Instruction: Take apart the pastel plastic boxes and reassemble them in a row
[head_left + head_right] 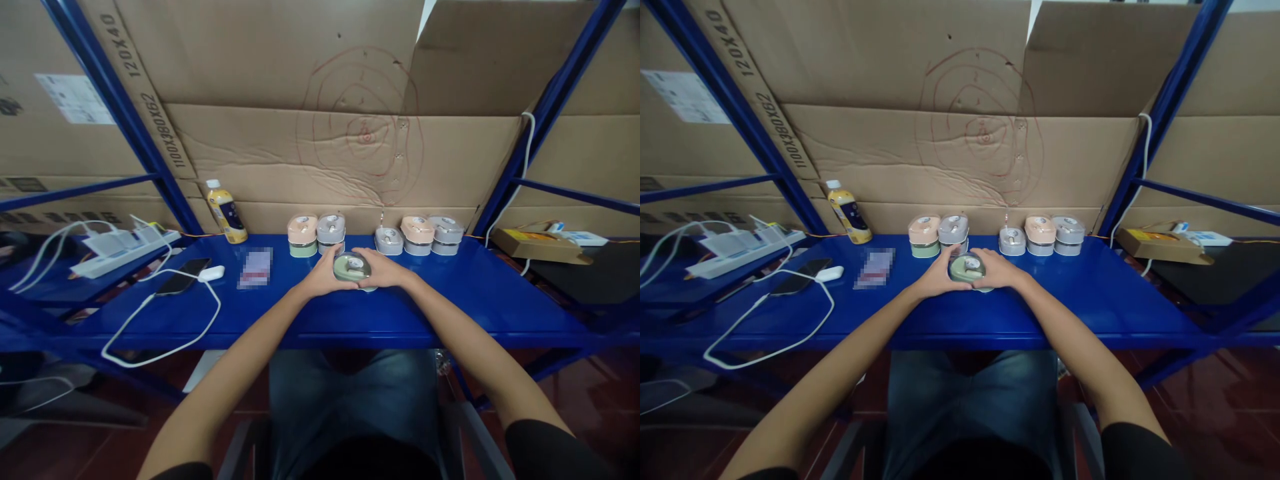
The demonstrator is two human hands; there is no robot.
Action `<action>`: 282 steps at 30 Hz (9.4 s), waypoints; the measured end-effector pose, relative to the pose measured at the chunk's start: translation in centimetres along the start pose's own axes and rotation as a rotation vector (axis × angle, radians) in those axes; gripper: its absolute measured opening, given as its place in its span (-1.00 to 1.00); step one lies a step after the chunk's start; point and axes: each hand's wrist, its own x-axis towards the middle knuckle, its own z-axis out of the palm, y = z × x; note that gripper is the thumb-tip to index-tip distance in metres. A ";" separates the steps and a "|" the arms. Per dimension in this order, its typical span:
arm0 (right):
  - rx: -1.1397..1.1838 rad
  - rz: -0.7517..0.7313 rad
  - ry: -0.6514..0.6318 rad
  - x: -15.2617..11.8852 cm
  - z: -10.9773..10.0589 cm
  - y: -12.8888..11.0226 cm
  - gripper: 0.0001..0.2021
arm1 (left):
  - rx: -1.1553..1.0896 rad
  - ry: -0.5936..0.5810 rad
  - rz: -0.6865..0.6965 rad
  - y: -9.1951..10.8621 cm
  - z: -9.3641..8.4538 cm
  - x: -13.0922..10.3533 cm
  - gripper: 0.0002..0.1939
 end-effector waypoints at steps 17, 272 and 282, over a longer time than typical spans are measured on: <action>0.500 0.169 0.130 -2.7 -4.2 5.1 -0.40 | 0.102 -0.154 0.072 1.0 -0.2 -0.5 -0.23; -0.466 0.618 0.409 1.8 -4.0 0.6 -0.38 | 0.792 -0.072 -0.360 5.1 -0.5 0.2 -0.33; 0.120 -0.123 0.019 -0.9 -0.8 -0.1 0.13 | 0.005 -0.120 0.027 1.5 0.5 0.0 0.18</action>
